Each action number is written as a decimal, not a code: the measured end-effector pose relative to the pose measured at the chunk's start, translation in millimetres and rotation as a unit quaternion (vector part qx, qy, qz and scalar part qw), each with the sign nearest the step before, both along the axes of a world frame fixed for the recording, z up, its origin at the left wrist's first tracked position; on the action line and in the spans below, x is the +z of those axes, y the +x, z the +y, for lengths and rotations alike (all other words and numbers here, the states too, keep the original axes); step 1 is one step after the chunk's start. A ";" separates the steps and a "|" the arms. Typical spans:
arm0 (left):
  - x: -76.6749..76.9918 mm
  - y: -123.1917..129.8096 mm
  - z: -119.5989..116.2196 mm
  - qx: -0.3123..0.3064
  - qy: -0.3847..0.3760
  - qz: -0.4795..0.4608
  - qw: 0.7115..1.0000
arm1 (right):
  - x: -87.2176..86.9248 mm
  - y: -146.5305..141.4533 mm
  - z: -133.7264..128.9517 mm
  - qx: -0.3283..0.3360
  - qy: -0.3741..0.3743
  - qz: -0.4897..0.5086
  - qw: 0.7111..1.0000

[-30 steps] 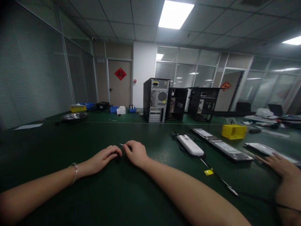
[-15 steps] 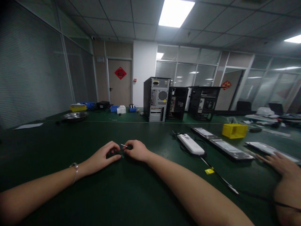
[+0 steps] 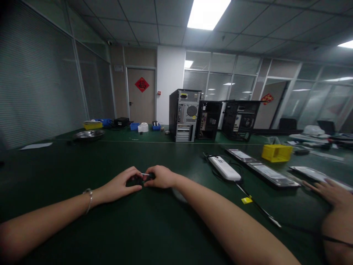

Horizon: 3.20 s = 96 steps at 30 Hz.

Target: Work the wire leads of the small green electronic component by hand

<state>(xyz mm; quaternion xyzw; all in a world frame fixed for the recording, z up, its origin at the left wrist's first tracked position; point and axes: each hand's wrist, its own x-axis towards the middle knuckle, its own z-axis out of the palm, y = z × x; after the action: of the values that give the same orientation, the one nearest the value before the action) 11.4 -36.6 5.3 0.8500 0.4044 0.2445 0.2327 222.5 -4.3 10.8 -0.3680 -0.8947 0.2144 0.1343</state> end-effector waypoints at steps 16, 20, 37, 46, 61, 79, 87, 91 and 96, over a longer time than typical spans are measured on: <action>-8.7 -6.1 17.6 0.000 -0.172 -0.213 0.962 | 2.1 0.2 -8.0 -0.007 -0.011 0.038 0.999; -6.7 -5.2 14.8 -0.003 -0.167 -0.201 0.965 | 2.6 -0.3 -6.2 -0.002 -0.013 0.018 1.000; 4.5 0.1 7.6 0.025 -0.198 -0.209 0.957 | 1.4 -1.7 -4.2 -0.036 -0.064 0.003 0.997; -6.1 -2.4 14.1 -0.024 -0.207 -0.245 0.947 | -15.0 -12.4 -10.1 -0.054 0.032 0.190 0.980; -10.3 -1.6 13.8 -0.031 -0.172 -0.239 0.955 | -21.3 -21.3 -18.1 -0.088 0.118 0.209 0.967; -7.5 -2.3 9.9 -0.027 -0.166 -0.228 0.959 | -16.4 -24.4 -24.1 -0.102 0.151 0.166 0.969; -6.8 -1.5 12.2 -0.044 -0.194 -0.256 0.946 | -13.8 -23.3 -29.1 -0.078 0.168 0.153 0.971; -8.5 -0.4 14.8 -0.028 -0.191 -0.257 0.947 | -13.7 -25.1 -30.7 -0.079 0.181 0.144 0.970; -6.9 -0.3 14.5 -0.021 -0.195 -0.264 0.944 | -14.1 -26.5 -31.4 -0.081 0.188 0.140 0.969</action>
<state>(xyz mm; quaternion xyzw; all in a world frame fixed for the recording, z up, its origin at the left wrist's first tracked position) 11.1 -22.1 -1.6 0.7014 0.3502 0.3716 0.4972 196.0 -35.7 -3.3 -0.3738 -0.8585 0.0805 0.3417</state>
